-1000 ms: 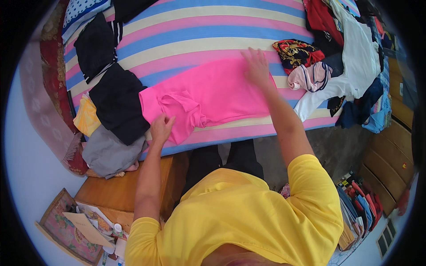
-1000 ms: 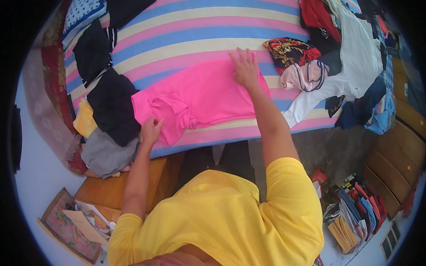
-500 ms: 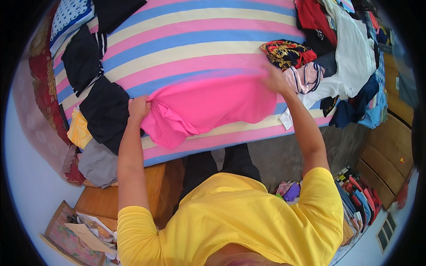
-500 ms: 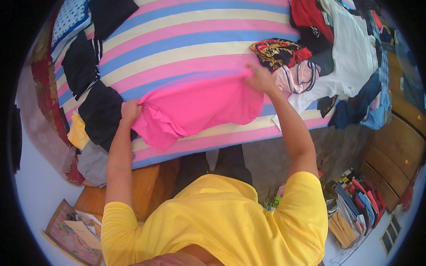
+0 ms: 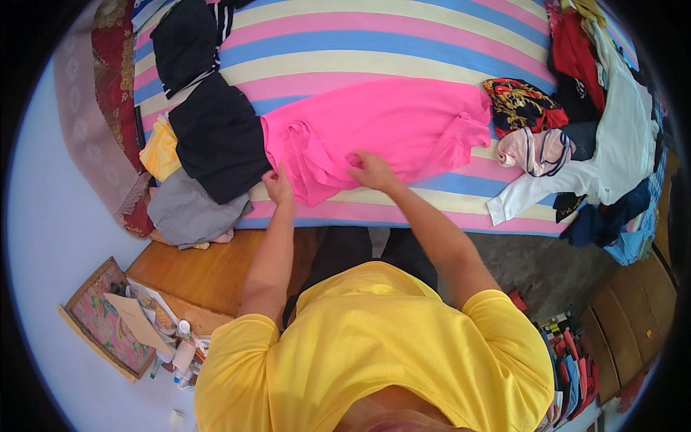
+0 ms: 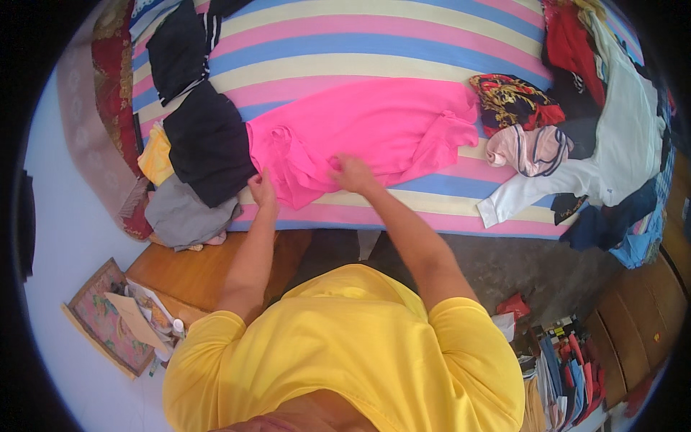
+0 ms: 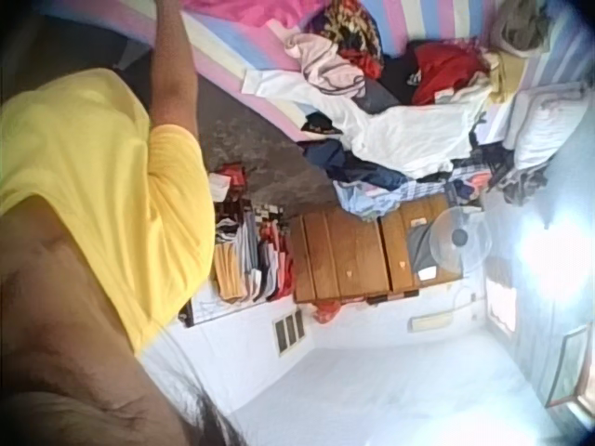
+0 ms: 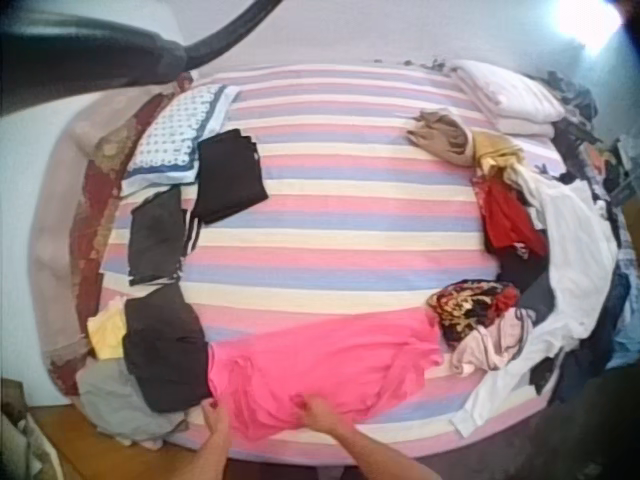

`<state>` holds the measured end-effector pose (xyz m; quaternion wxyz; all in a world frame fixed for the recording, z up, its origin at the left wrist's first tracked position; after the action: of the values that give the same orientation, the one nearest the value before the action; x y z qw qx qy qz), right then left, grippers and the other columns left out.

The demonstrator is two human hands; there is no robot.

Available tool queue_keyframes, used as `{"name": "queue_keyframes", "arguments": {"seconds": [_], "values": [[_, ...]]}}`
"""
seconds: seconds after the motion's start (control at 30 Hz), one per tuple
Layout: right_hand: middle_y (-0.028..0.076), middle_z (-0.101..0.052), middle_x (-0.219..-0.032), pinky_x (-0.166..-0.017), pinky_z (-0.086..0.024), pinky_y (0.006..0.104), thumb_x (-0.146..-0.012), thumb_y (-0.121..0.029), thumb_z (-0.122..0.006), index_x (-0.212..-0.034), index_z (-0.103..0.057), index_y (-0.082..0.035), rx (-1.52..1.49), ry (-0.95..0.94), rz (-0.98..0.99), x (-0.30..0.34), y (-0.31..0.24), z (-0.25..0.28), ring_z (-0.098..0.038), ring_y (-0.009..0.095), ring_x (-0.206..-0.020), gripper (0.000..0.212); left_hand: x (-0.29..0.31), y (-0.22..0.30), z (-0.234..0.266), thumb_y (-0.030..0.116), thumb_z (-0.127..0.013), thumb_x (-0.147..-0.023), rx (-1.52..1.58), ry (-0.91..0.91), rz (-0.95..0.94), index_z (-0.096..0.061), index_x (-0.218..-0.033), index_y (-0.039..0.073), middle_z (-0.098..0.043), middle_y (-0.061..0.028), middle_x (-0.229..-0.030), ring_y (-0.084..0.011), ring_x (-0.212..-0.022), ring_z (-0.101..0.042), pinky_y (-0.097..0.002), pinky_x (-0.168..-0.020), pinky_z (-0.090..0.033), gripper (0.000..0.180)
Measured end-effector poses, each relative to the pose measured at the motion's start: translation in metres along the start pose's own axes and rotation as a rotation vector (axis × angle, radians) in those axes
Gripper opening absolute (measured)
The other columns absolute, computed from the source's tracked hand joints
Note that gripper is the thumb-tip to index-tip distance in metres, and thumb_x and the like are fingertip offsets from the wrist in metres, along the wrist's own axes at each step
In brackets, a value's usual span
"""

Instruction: The person folds a pink shirt and a striped shirt by hand on a bed, placing them into a stack.

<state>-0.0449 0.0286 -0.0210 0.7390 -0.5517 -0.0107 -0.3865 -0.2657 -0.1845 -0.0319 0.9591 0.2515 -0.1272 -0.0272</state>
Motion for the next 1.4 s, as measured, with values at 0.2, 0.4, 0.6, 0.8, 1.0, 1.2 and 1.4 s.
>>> {"name": "queue_keyframes", "arguments": {"seconds": [0.2,0.4,0.6,0.8,1.0,1.2,1.4], "values": [[0.016,-0.061,-0.082,-0.069,-0.045,0.0360,-0.073,-0.024,-0.058,-0.089,-0.060,-0.003,-0.056,-0.284,-0.080,-0.003,-0.013,-0.056,-0.059,0.026,-0.078,0.027,0.031,-0.028,-0.014,0.047,-0.066,-0.075,0.653,0.063,0.537,-0.051,-0.093,0.003,-0.058,-0.0097,-0.088,-0.0207,-0.077,-0.054,-0.0343,-0.067,-0.044,0.049],[0.008,-0.061,-0.076,-0.069,-0.045,0.0305,-0.072,-0.014,-0.054,-0.090,-0.060,-0.003,-0.009,-0.671,-0.066,0.084,0.000,-0.039,-0.057,0.014,-0.074,0.022,0.026,-0.024,-0.047,0.046,-0.067,-0.074,0.675,-0.436,0.432,-0.056,-0.087,0.002,-0.058,-0.0081,-0.084,-0.0206,-0.074,-0.053,-0.0347,-0.065,-0.045,0.047],[0.014,-0.064,-0.087,-0.075,-0.047,0.0346,-0.077,-0.030,-0.062,-0.095,-0.060,0.000,-0.043,-0.085,-0.009,0.033,-0.068,0.000,-0.062,0.025,-0.084,0.035,0.043,0.067,-0.038,0.022,-0.071,-0.070,0.302,-0.405,-0.345,-0.058,-0.085,0.002,-0.056,-0.0085,-0.069,-0.0202,-0.064,-0.052,-0.0311,-0.064,-0.043,0.028],[0.008,-0.062,-0.087,-0.070,-0.046,0.0286,-0.085,-0.031,-0.057,-0.098,-0.059,-0.001,-0.586,-0.086,-0.469,-0.007,-0.017,-0.058,-0.057,0.013,-0.081,0.033,0.090,0.083,-0.065,0.009,-0.065,-0.076,0.593,-0.964,0.042,-0.059,-0.083,0.006,-0.058,-0.0007,-0.076,-0.0090,-0.070,-0.054,-0.0236,-0.062,-0.043,0.009],[0.002,-0.060,-0.088,-0.071,-0.045,0.0260,-0.090,-0.025,-0.051,-0.100,-0.058,-0.005,-1.041,-0.008,-0.379,0.005,-0.044,-0.042,-0.054,0.010,-0.081,0.023,0.105,0.090,-0.058,0.007,-0.060,-0.081,0.726,-1.005,0.215,-0.057,-0.088,0.005,-0.059,-0.0017,-0.080,-0.0097,-0.071,-0.055,-0.0222,-0.065,-0.044,0.008],[0.002,-0.058,-0.098,-0.070,-0.047,0.0288,-0.092,-0.025,-0.047,-0.107,-0.053,-0.008,-1.326,0.164,-0.107,-0.002,-0.060,0.040,-0.055,0.012,-0.079,0.023,0.089,0.177,-0.021,0.011,-0.053,-0.087,1.178,-0.878,0.254,-0.051,-0.097,0.006,-0.058,-0.0033,-0.089,-0.0135,-0.080,-0.057,-0.0286,-0.073,-0.048,0.011],[0.006,-0.059,-0.088,-0.068,-0.045,0.0315,-0.089,-0.033,-0.049,-0.107,-0.055,-0.006,-0.452,0.651,-0.045,0.012,-0.055,0.272,-0.055,0.018,-0.079,0.033,-0.026,0.301,0.037,0.013,-0.053,-0.087,1.075,-0.782,-0.285,-0.051,-0.097,0.009,-0.056,-0.0006,-0.086,-0.0106,-0.081,-0.054,-0.0254,-0.071,-0.045,0.011]]}}
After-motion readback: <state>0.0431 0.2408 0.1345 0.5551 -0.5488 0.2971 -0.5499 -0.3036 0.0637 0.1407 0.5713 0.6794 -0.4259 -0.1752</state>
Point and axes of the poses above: each hand's wrist, its own x-axis away from the middle knuckle, its own z-axis out of the back of the hand, y = z × x, the point moved 10 cm from there along -x, towards the middle knuckle
